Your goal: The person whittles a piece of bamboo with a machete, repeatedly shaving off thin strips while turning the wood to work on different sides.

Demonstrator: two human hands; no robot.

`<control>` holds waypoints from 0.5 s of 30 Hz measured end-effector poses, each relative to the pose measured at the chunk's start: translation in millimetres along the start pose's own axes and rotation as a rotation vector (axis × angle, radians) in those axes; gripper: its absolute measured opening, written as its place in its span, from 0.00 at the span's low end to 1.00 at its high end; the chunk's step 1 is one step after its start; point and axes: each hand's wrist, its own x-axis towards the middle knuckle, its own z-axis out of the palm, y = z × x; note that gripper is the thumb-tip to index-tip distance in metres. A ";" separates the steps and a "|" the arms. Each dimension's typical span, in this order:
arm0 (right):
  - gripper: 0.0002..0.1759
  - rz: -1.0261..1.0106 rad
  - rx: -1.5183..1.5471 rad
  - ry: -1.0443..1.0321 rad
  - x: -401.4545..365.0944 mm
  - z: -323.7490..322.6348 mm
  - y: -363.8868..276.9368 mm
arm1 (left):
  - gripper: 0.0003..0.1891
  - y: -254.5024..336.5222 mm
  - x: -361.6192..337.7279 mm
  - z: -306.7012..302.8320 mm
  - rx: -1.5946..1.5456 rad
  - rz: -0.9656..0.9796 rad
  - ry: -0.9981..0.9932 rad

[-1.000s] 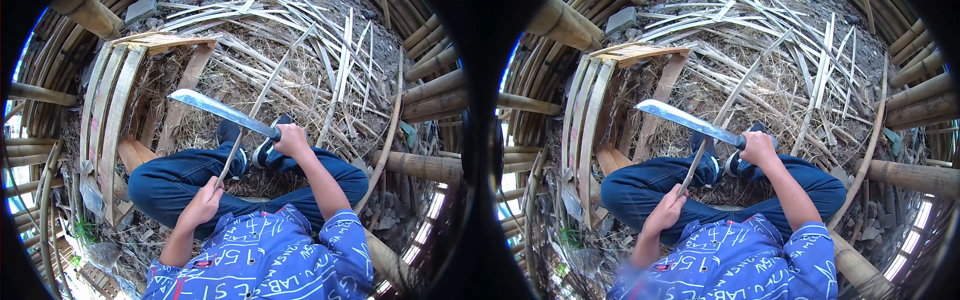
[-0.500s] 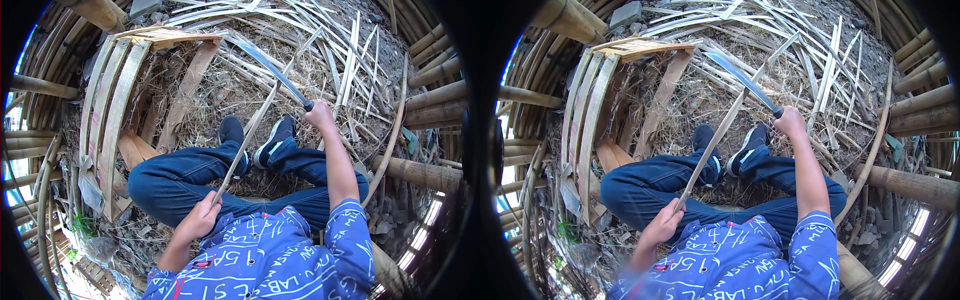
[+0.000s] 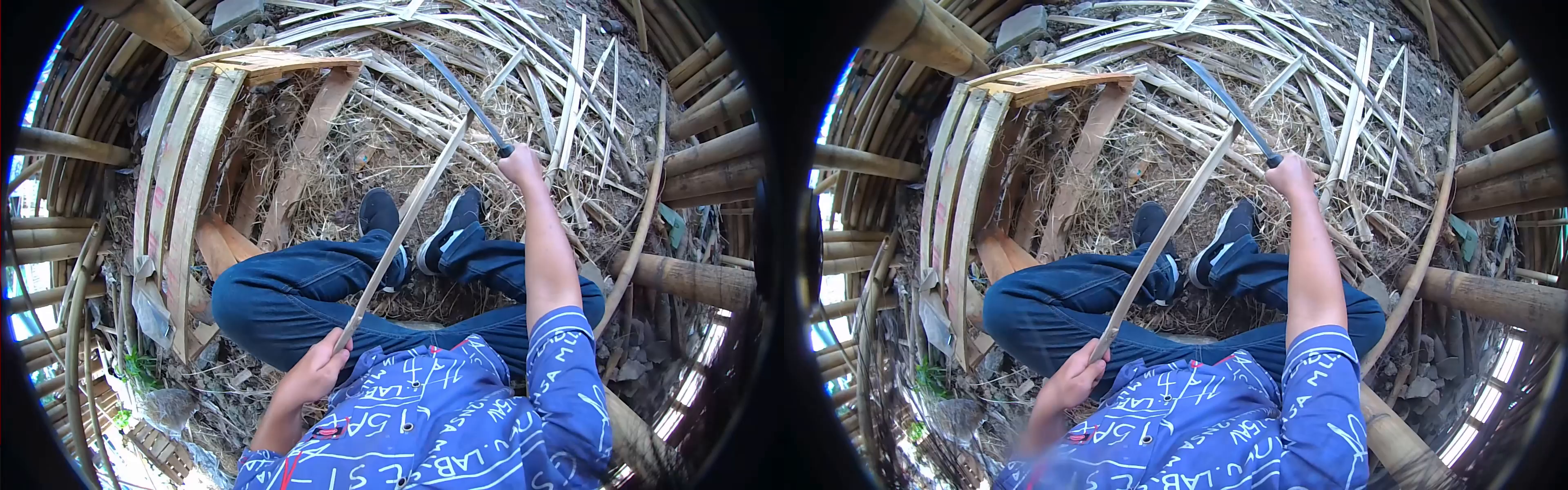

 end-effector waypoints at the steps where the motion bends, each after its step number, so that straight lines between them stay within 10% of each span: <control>1: 0.18 -0.002 0.003 0.000 -2.2 -1.9 -3.9 | 0.04 -2.8 -1.6 -1.6 0.002 0.000 0.004; 15: 0.10 -0.348 0.397 -0.052 -156.3 11.8 -40.5 | 0.05 16.4 13.0 -3.5 0.029 0.061 -0.017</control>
